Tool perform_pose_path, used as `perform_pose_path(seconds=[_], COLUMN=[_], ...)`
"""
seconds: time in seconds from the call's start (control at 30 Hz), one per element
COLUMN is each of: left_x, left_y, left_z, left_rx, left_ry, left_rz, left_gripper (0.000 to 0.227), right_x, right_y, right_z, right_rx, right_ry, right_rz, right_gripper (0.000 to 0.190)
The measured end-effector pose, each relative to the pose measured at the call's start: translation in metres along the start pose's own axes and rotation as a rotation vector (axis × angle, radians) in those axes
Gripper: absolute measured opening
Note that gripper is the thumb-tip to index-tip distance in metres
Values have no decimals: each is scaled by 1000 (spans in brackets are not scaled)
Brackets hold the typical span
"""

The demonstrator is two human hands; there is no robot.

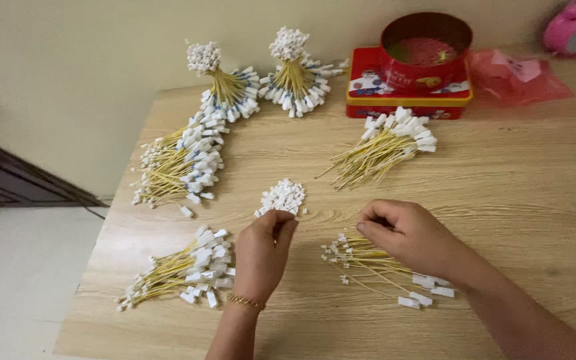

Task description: Assembling small white plastic caps onto thin yellow rods at a workbench.

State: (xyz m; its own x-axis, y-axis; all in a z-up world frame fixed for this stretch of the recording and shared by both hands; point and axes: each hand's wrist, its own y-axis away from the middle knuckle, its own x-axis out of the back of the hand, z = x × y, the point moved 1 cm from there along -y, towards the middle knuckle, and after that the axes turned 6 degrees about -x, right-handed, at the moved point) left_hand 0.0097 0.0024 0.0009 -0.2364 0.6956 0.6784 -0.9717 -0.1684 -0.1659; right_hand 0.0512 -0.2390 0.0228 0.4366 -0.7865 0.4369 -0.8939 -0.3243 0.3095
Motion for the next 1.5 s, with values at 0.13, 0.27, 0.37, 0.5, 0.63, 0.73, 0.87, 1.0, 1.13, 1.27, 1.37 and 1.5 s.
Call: perform_pose_path(seconds=[0.13, 0.27, 0.37, 0.5, 0.63, 0.73, 0.87, 1.0, 1.13, 1.27, 1.37, 1.5], left_x=[-37, -56, -61, -66, -68, -70, -72, -69, -78, -80, -78, -80], left_y=[3, 6, 9, 11, 11, 12, 11, 10, 11, 11, 12, 13], left_z=[-10, 2, 8, 4, 3, 5, 7, 12, 8, 3, 1, -2], left_rx=[0, 167, 251, 205, 191, 232, 191, 171, 178, 259, 323, 322], left_ry=[642, 1064, 1158, 1210, 1196, 1219, 1144, 1019, 1049, 1274, 1428, 1506], left_rz=[-147, -230, -275, -318, -319, -307, -258, -209, -171, -205, -216, -230], left_gripper=[14, 17, 21, 21, 19, 19, 18, 16, 17, 15, 15, 17], right_x=[2, 3, 3, 2, 1, 1, 0, 1, -2, 0, 2, 3], right_y=[-3, 2, 5, 5, 6, 7, 3, 6, 2, 1, 2, 6], right_z=[6, -1, -4, -4, -3, -1, 4, -6, 1, -1, -3, -8], right_rx=[-28, 10, -11, 8, 22, 57, 136, 170, 262, 194, 71, 41], right_ry=[1, 0, -4, 6, 10, 7, 45, 130, 179, 84, 7, -5], right_rz=[8, 42, 47, 45, 47, 62, 89, 126, 164, 150, 105, 79], right_gripper=[22, 21, 20, 20, 20, 19, 19, 20, 21, 20, 20, 20])
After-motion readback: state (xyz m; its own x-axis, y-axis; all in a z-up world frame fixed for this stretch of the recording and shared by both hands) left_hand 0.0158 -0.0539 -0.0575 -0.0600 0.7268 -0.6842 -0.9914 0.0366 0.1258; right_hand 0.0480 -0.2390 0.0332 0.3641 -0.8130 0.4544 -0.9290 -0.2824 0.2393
